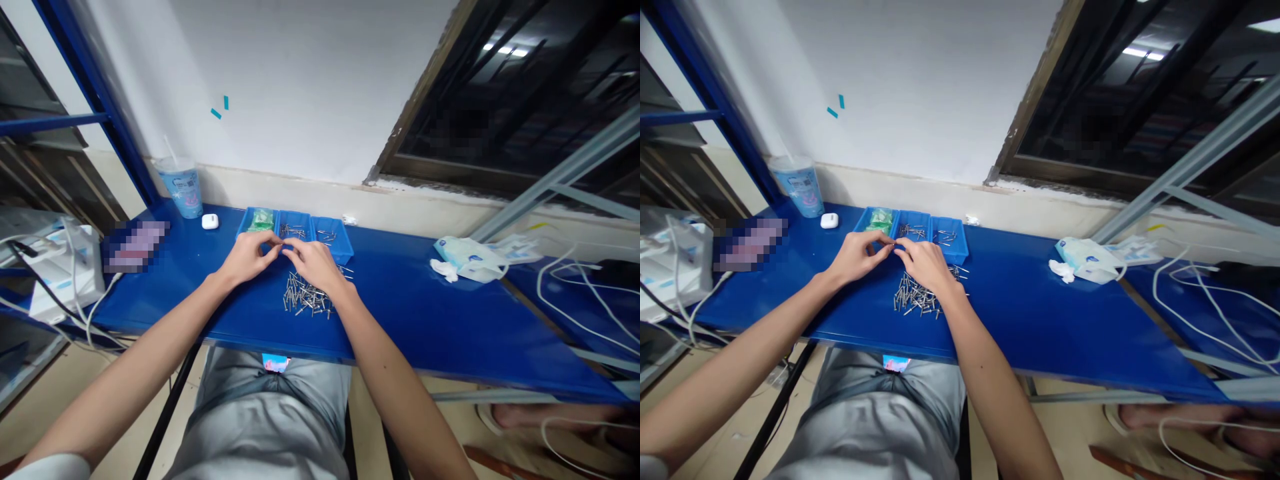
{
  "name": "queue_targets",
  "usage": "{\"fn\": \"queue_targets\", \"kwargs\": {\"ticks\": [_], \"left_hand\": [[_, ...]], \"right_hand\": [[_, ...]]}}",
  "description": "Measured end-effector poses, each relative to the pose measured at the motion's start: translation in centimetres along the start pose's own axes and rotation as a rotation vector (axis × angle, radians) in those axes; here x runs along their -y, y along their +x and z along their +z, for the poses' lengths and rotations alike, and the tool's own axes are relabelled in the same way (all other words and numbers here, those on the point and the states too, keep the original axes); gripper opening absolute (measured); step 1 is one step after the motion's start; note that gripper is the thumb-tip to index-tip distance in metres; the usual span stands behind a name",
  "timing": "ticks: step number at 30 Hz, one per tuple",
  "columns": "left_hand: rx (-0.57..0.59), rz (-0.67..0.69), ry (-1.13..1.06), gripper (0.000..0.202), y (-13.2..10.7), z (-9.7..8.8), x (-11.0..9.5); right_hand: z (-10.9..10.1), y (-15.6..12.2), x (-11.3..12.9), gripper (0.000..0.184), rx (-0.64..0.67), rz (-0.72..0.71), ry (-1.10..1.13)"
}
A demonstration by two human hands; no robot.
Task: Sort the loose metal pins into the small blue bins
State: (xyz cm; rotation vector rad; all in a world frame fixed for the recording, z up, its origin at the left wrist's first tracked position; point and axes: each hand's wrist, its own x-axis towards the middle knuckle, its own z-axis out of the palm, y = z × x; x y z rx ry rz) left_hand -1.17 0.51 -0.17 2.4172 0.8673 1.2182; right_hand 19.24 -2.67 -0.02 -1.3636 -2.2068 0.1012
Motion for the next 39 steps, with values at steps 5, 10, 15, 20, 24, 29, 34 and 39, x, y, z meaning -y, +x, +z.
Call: {"fn": "queue_targets", "kwargs": {"ticks": [5, 10, 15, 20, 24, 29, 34, 39], "left_hand": [[0.030, -0.019, -0.017, 0.016, -0.04, 0.09, 0.13], [0.040, -0.036, 0.003, 0.017, 0.03, 0.11, 0.08], [0.054, -0.026, 0.025, 0.020, -0.01, 0.19, 0.45], [0.062, -0.035, 0.039, 0.023, -0.04, 0.23, 0.48], [0.064, -0.043, 0.057, 0.024, 0.01, 0.15, 0.26], [0.032, -0.033, 0.065, 0.023, 0.11, 0.02, 0.12], [0.012, -0.052, 0.067, 0.023, 0.20, -0.06, -0.02], [-0.008, -0.065, 0.069, 0.022, 0.25, -0.10, -0.17]], "right_hand": [[-0.10, 0.04, -0.05, 0.026, -0.004, 0.007, -0.010], [-0.17, -0.11, -0.09, 0.027, -0.049, -0.009, 0.002], [0.06, -0.11, -0.14, 0.020, -0.106, -0.043, 0.100], [0.11, -0.09, -0.10, 0.023, -0.122, -0.067, 0.114], [-0.07, -0.10, 0.02, 0.024, -0.141, -0.073, 0.111], [-0.27, -0.09, 0.06, 0.024, -0.201, -0.049, 0.102], [-0.38, -0.07, -0.10, 0.019, -0.269, -0.016, 0.128], [-0.30, 0.03, -0.26, 0.014, -0.297, 0.005, 0.130]]}}
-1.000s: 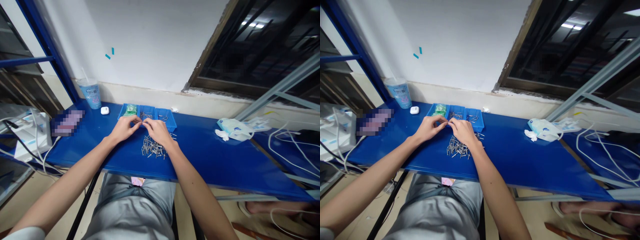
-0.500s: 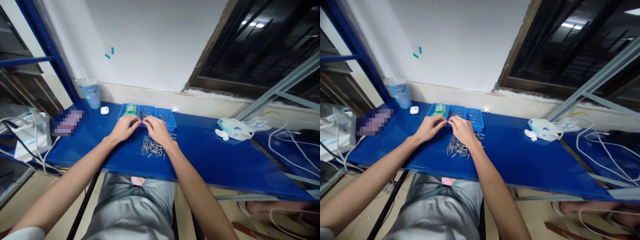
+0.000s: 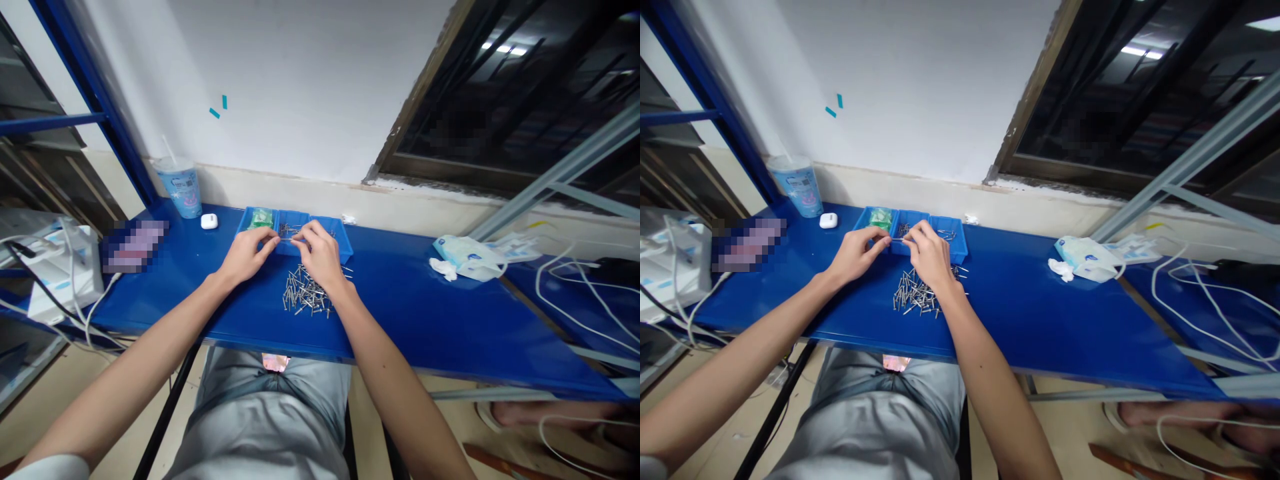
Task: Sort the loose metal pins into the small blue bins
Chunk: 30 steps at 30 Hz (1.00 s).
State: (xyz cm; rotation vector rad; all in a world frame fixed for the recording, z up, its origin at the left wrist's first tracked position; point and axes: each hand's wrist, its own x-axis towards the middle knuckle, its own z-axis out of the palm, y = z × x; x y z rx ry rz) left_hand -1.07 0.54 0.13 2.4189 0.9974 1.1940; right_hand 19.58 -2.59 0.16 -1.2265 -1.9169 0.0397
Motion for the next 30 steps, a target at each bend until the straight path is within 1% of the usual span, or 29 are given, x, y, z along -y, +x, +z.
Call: {"fn": "queue_targets", "kwargs": {"ticks": [5, 12, 20, 30], "left_hand": [[0.000, 0.021, -0.004, 0.022, -0.03, 0.10, 0.15], [0.085, 0.049, -0.002, 0.020, -0.13, 0.57, 0.52], [0.153, 0.054, -0.005, 0.020, -0.23, 0.76, 0.59], [0.165, 0.059, -0.012, 0.019, -0.26, 0.82, 0.59]], "right_hand": [[-0.09, 0.02, 0.13, 0.015, 0.016, 0.007, -0.016], [-0.19, -0.13, -0.21, 0.013, 0.116, -0.042, -0.044], [0.15, -0.17, -0.61, 0.012, 0.175, -0.073, -0.025], [0.14, -0.18, -0.38, 0.019, 0.230, -0.081, 0.015]]}}
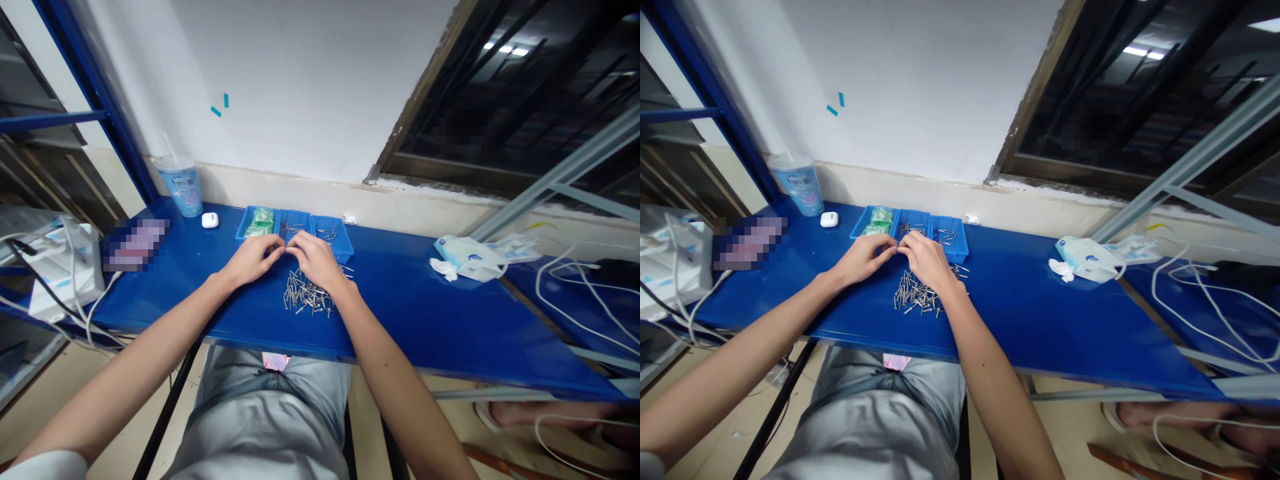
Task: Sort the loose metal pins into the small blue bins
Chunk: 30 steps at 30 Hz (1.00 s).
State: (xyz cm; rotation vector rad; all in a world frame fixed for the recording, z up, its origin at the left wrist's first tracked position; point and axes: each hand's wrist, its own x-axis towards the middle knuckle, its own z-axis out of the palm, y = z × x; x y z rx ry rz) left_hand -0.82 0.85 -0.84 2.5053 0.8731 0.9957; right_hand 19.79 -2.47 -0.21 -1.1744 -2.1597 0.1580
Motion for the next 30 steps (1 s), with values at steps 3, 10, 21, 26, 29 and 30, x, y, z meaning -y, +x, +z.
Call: {"fn": "queue_targets", "kwargs": {"ticks": [3, 10, 21, 26, 29, 30], "left_hand": [[-0.008, 0.006, -0.016, 0.021, 0.0, 0.1, -0.2], [-0.105, -0.036, -0.067, 0.022, 0.0, -0.1, -0.6], [0.078, -0.090, -0.056, 0.026, -0.1, -0.2, -0.2], [0.374, -0.050, 0.043, 0.029, -0.1, 0.2, -0.3], [0.421, -0.075, 0.085, 0.030, -0.1, 0.3, -0.4], [0.425, -0.080, 0.097, 0.029, -0.1, 0.4, -0.3]], "right_hand": [[0.0, 0.1, 0.1, 0.026, -0.005, 0.040, -0.033], [0.0, 0.5, 0.2, 0.024, -0.103, 0.062, 0.014], [-1.8, 0.1, -0.7, 0.018, -0.533, 0.065, -0.114], [-2.2, 0.1, -1.0, 0.025, -0.749, 0.355, -0.285], [-2.0, 0.2, -1.0, 0.030, -0.696, 0.369, -0.310], [-1.9, 0.2, -0.9, 0.027, -0.669, 0.340, -0.297]]}}
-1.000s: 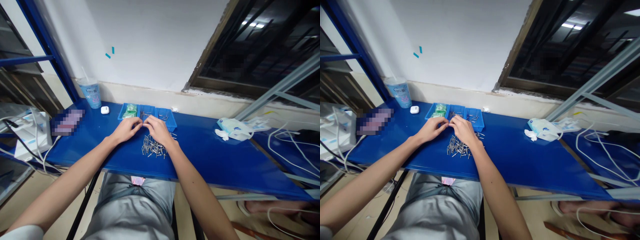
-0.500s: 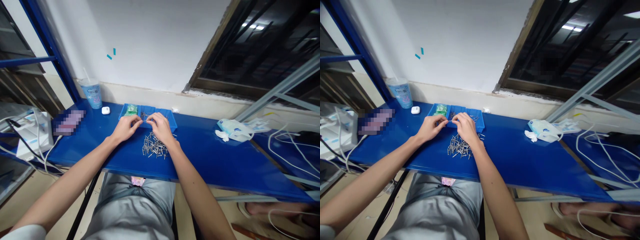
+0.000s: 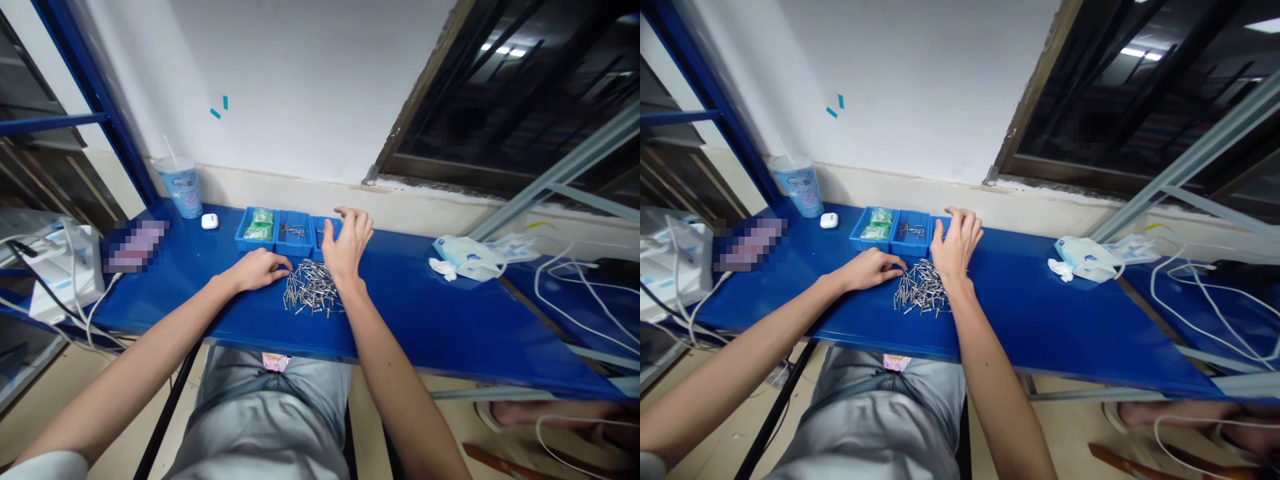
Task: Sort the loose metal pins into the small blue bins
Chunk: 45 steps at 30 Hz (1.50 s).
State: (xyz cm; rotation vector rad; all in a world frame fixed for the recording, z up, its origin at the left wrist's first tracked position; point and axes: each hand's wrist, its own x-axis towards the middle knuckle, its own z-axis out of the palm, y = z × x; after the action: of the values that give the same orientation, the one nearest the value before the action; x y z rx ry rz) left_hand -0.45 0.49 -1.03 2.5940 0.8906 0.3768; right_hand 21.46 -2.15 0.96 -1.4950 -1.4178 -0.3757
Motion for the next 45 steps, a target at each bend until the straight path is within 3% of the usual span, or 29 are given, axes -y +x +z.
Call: {"fn": "queue_targets", "kwargs": {"ticks": [4, 8, 12, 19, 23, 27, 34, 45], "left_hand": [[-0.014, -0.017, 0.024, 0.024, 0.1, 0.3, 0.1], [-0.027, -0.018, 0.076, 0.022, 0.2, 0.7, 0.2], [-0.043, 0.002, 0.093, 0.021, 0.1, 0.7, 0.3], [-0.293, -0.004, -0.080, 0.025, -0.2, 0.1, 0.0], [-0.399, -0.011, -0.134, 0.021, -0.3, -0.2, 0.0], [-0.433, -0.031, -0.134, 0.020, -0.3, -0.3, 0.0], [-0.332, -0.015, -0.114, 0.032, -0.3, -0.5, 0.0], [-0.333, 0.000, -0.089, 0.033, -0.3, -0.4, -0.1]], "right_hand": [[0.1, -0.4, 0.7, 0.013, 0.109, -0.170, 0.146], [0.3, -0.8, 1.2, 0.015, 0.254, -0.312, 0.240], [0.7, -1.3, 1.2, 0.017, 0.388, -0.354, 0.294], [0.8, -1.7, 1.1, 0.018, 0.549, -0.339, 0.311], [0.6, -1.6, 1.3, 0.013, 0.582, -0.343, 0.314], [0.7, -1.5, 1.3, 0.016, 0.572, -0.341, 0.324], [0.6, -1.5, 1.4, 0.018, 0.566, -0.342, 0.325], [0.9, -1.6, 1.5, 0.030, 0.575, -0.290, 0.216]]}}
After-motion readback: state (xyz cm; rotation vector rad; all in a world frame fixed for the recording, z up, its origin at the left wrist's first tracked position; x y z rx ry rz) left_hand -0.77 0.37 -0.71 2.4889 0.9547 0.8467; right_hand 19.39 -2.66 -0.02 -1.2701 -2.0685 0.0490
